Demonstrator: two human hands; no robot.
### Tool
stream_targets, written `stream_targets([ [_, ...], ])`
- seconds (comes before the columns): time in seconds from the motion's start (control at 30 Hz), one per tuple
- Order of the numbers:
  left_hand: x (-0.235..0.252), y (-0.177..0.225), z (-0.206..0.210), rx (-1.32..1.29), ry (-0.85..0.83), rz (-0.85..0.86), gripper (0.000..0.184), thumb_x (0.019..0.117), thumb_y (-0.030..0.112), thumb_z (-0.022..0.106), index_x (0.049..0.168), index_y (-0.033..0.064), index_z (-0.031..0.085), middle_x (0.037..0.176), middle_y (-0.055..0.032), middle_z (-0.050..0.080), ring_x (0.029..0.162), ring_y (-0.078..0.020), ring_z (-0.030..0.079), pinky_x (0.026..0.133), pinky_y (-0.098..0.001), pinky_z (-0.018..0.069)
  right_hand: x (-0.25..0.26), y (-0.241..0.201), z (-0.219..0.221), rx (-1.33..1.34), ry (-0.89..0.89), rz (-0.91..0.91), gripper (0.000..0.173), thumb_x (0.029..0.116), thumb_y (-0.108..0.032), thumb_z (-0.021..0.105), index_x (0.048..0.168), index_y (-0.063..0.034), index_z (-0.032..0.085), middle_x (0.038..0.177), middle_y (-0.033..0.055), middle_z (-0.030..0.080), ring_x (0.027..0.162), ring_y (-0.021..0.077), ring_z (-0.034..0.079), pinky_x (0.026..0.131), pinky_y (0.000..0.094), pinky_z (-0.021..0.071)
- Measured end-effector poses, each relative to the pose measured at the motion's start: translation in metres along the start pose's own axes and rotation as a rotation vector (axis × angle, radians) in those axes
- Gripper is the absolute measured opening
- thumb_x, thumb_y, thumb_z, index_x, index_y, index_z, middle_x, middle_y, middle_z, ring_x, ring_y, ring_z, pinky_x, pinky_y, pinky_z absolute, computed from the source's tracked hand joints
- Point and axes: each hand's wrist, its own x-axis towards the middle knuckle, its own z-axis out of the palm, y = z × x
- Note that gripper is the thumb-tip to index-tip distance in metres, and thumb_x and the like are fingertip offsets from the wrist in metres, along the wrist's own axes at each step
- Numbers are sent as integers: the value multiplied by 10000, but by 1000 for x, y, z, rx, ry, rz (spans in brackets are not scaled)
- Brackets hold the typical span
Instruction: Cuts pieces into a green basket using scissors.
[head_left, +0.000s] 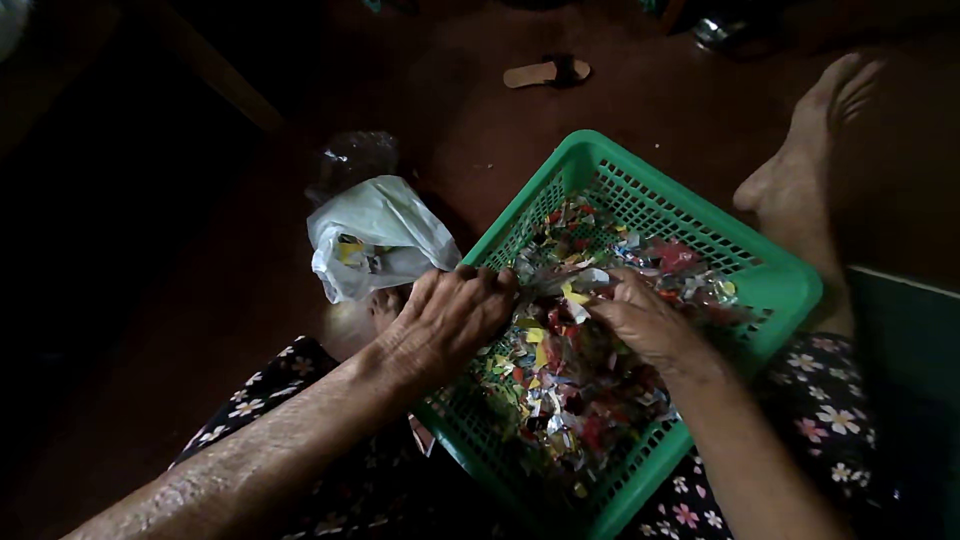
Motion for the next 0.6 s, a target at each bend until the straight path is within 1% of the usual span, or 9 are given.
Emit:
stream_targets([
  [0.07, -1, -1, 0, -18, 40, 26, 90, 902, 124, 683, 945, 46, 699, 646, -89, 589, 528, -288, 617, 443, -410, 468, -2, -3, -1, 32, 9, -6, 235, 907, 85, 619, 1041, -107, 646, 830, -81, 703, 752, -36, 662, 710, 143, 563],
  [0.17, -2, 0, -3, -40, 1, 32, 72, 899, 110, 681, 950, 62, 700, 641, -74, 581, 525, -274, 609, 441, -403, 456, -4, -4, -1, 62, 8, -26, 257, 887, 113, 623, 1008, -112, 653, 823, -84, 712, 747, -39, 665, 713, 136, 564],
  [0.23, -1, 3, -6, -6, -67, -4, 153, 891, 100, 705, 1037, 56, 690, 740, -97, 625, 638, -296, 659, 491, -411, 492, -5, -2, -3, 27, -41, -32, 231, 910, 81, 639, 1070, -85, 637, 879, -68, 699, 805, -36, 663, 762, 139, 561],
  [0.3, -1, 5, -5, 38, -113, -44, 335, 903, 96, 691, 1226, 25, 641, 943, -156, 666, 876, -347, 693, 618, -442, 542, -4, -1, -4, 48, -79, -57, 197, 906, 81, 644, 1005, -83, 690, 832, -64, 725, 753, -30, 672, 723, 143, 572],
  [0.37, 0, 2, -5, 56, -113, -52, 443, 892, 95, 704, 1317, 12, 613, 1033, -181, 676, 970, -365, 689, 676, -456, 553, -6, -2, -4, 93, -74, -34, 205, 902, 91, 640, 1001, -86, 669, 824, -61, 722, 734, -18, 674, 709, 153, 578],
  [0.43, 0, -4, -6, 53, -87, -40, 431, 890, 89, 715, 1305, 15, 625, 1028, -182, 683, 968, -371, 695, 667, -458, 557, -7, -3, -6, 150, -46, -22, 231, 912, 100, 611, 1013, -104, 653, 828, -68, 720, 733, -13, 674, 707, 158, 576],
  [0.47, 1, -6, -6, 36, -75, -31, 410, 903, 79, 697, 1302, 15, 626, 1020, -183, 679, 959, -375, 692, 671, -463, 556, -6, -3, -7, 185, -38, -32, 235, 918, 98, 595, 1003, -107, 674, 824, -62, 728, 726, -7, 677, 696, 160, 577],
  [0.53, 2, -8, -7, 15, -27, 6, 345, 914, 65, 670, 1254, 8, 648, 981, -185, 686, 910, -380, 702, 651, -466, 561, -6, -2, -9, 215, -41, -47, 246, 926, 94, 576, 996, -115, 688, 830, -61, 733, 728, -3, 682, 693, 163, 582],
  [0.6, 4, -8, -6, 11, 10, 51, 311, 897, 76, 685, 1197, -4, 676, 903, -169, 688, 814, -365, 704, 604, -456, 553, -5, -1, -8, 237, -45, -51, 247, 908, 96, 607, 980, -120, 703, 826, -58, 743, 720, 1, 686, 686, 168, 584],
])
